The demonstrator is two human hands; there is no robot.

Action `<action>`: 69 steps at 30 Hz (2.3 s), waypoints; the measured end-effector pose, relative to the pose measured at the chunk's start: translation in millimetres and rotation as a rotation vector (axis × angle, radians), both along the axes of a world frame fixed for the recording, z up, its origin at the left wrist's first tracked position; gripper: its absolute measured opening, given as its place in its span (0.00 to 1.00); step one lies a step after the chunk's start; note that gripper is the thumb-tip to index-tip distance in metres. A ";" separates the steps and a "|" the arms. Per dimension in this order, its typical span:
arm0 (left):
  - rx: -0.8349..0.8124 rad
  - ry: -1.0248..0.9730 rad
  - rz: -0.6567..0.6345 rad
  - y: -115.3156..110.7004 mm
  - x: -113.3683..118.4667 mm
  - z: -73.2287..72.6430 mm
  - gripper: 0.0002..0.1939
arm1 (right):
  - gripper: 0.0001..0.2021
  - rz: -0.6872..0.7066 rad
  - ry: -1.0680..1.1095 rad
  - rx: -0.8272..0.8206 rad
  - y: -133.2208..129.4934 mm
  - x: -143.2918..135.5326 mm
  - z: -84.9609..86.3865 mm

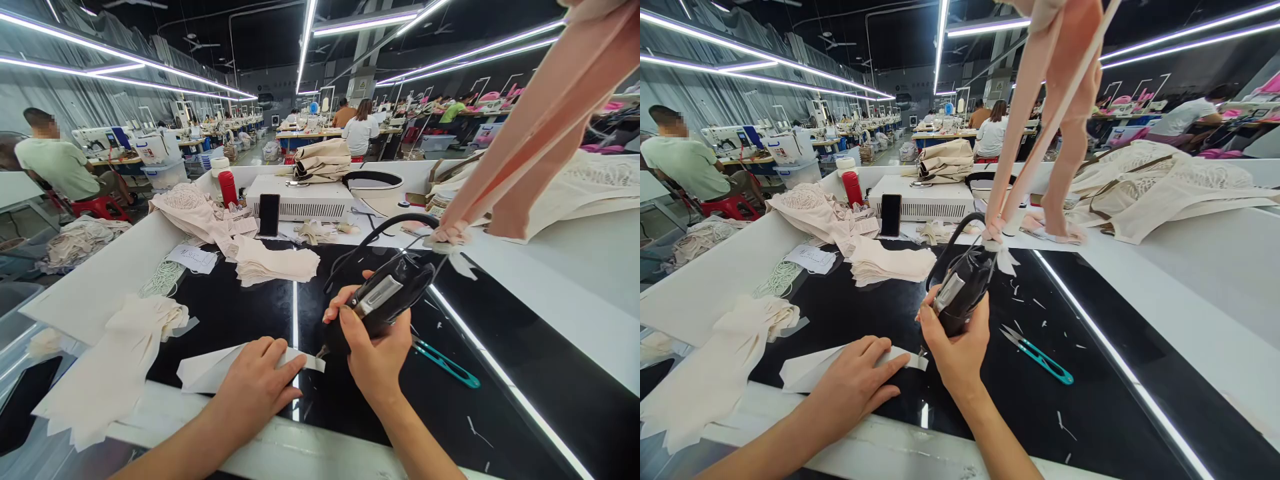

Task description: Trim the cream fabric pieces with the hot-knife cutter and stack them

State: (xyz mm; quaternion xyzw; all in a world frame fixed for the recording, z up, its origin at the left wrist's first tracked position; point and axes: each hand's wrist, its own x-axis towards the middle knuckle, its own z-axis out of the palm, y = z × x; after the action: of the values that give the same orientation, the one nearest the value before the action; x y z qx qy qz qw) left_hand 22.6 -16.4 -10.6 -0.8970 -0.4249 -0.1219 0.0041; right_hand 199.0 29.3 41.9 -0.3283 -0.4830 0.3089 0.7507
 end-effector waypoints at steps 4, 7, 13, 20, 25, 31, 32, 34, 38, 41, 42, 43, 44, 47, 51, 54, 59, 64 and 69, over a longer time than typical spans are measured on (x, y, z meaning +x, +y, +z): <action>-0.017 0.001 -0.001 0.2 -0.6 0.4 0.26 | 0.12 0.007 -0.013 0.004 0.1 0.7 -0.2; -0.017 -0.010 -0.007 0.5 -1.5 0.1 0.26 | 0.12 0.017 -0.018 -0.008 -0.9 0.5 0.2; -0.006 -0.014 -0.004 0.8 -2.5 0.1 0.27 | 0.20 0.092 0.033 -0.004 -7.3 -5.3 0.0; -0.007 -0.019 0.001 1.0 -1.5 1.4 0.28 | 0.17 0.098 -0.005 -0.015 -8.0 -10.1 -3.7; 0.008 0.001 0.003 1.0 -1.8 0.3 0.25 | 0.19 0.091 0.022 -0.015 -8.5 -6.6 -0.2; 0.024 -0.018 0.009 1.4 -1.8 -2.4 0.26 | 0.20 0.081 0.034 -0.004 -10.6 -0.3 -0.2; 0.025 -0.017 0.009 1.6 -1.6 -2.5 0.26 | 0.20 0.079 0.031 -0.005 -10.7 0.1 -0.7; 0.022 -0.012 0.007 2.1 -1.5 -2.6 0.25 | 0.19 0.067 0.021 -0.008 -10.6 0.2 -1.5; 0.022 -0.042 -0.009 0.5 -4.0 -1.8 0.25 | 0.19 0.036 -0.008 -0.009 -10.3 -0.1 -1.0; 0.077 -0.107 -0.006 -6.5 -8.1 1.1 0.21 | 0.18 0.034 -0.019 -0.003 -12.9 0.1 0.9; 0.097 -0.131 0.000 -9.8 -9.6 2.3 0.17 | 0.18 0.036 -0.019 -0.003 -14.6 0.1 1.8; 0.106 -0.152 0.003 -13.3 -10.9 3.4 0.14 | 0.19 0.036 -0.016 -0.004 -16.5 0.0 2.6; 0.106 -0.172 0.004 -16.7 -12.0 4.1 0.12 | 0.19 0.035 -0.011 -0.005 -18.5 -0.2 3.4; 0.076 -0.205 -0.003 -24.1 -13.6 2.2 0.11 | 0.20 0.037 0.001 0.002 -23.3 -0.7 4.4; 0.068 -0.173 -0.016 -24.4 -13.1 -6.9 0.13 | 0.21 0.048 0.009 -0.001 -26.9 0.4 2.1; 0.100 -0.151 -0.021 -19.8 -12.7 -12.0 0.15 | 0.21 0.068 0.004 -0.016 -30.0 3.0 -1.1; 0.155 -0.130 -0.004 -12.2 -10.6 -11.4 0.13 | 0.20 0.119 0.003 -0.014 -34.9 6.3 -5.1; 0.126 -0.073 0.005 -8.0 -6.6 -5.5 0.11 | 0.21 0.144 0.016 -0.011 -36.0 6.6 -7.6; 0.086 -0.045 0.008 -7.1 -5.8 -6.1 0.20 | 0.21 0.150 0.010 -0.011 -37.8 6.7 -9.0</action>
State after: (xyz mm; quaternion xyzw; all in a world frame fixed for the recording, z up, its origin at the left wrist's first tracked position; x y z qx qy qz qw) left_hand 16.8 -23.5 -16.8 -0.8914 -0.4227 -0.1601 0.0336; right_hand 205.7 -8.5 32.9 -0.2939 -0.5007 0.3685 0.7261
